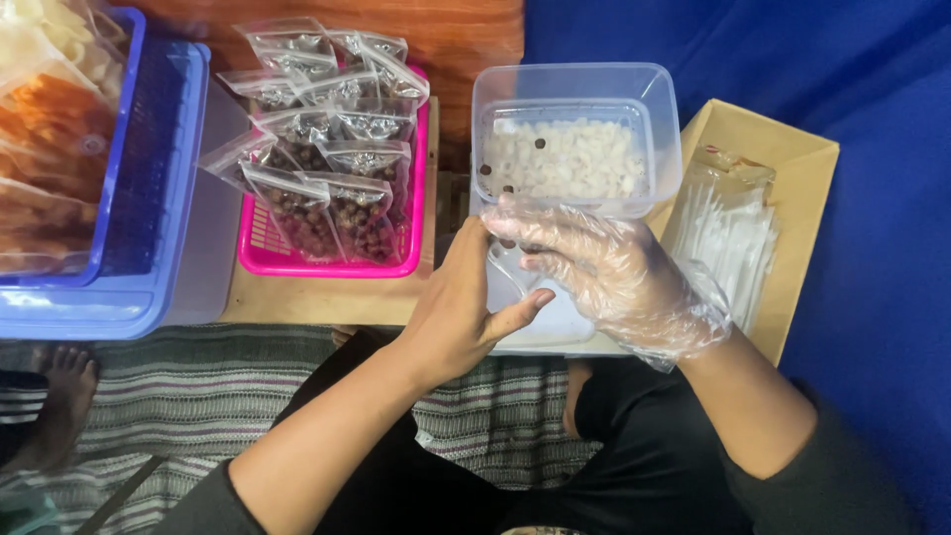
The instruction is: Bagging small brown items from a plastic container into individual clear plastic bags
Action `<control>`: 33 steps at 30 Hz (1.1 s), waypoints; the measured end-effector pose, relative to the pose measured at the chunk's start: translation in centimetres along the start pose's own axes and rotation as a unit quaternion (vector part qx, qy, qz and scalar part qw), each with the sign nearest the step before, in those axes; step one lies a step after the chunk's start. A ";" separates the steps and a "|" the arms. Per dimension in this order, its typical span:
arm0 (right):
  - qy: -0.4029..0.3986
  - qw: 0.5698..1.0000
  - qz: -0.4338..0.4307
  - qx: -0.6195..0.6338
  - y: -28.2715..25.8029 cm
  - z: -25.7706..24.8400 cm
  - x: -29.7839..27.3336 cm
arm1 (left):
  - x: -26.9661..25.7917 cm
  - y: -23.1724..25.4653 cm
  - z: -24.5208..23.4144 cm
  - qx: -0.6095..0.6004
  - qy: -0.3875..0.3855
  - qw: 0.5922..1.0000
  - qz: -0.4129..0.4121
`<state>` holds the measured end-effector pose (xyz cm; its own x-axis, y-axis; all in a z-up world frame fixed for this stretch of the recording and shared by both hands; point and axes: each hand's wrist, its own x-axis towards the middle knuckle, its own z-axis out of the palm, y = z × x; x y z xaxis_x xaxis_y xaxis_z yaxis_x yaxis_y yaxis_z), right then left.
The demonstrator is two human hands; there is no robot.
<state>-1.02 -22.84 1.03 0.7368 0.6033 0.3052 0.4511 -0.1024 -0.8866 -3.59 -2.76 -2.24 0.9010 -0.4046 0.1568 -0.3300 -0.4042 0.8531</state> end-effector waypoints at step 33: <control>0.091 0.919 0.178 0.341 1.4 -0.9 0.8 | 0.1 -1.2 -0.1 -0.001 0.016 0.999 0.048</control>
<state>0.65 -23.22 0.36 0.8767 0.4787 -0.0473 -0.2083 0.2891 -0.9344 -3.10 -2.23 -3.24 0.8739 -0.4153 0.2527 -0.4142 -0.3641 0.8342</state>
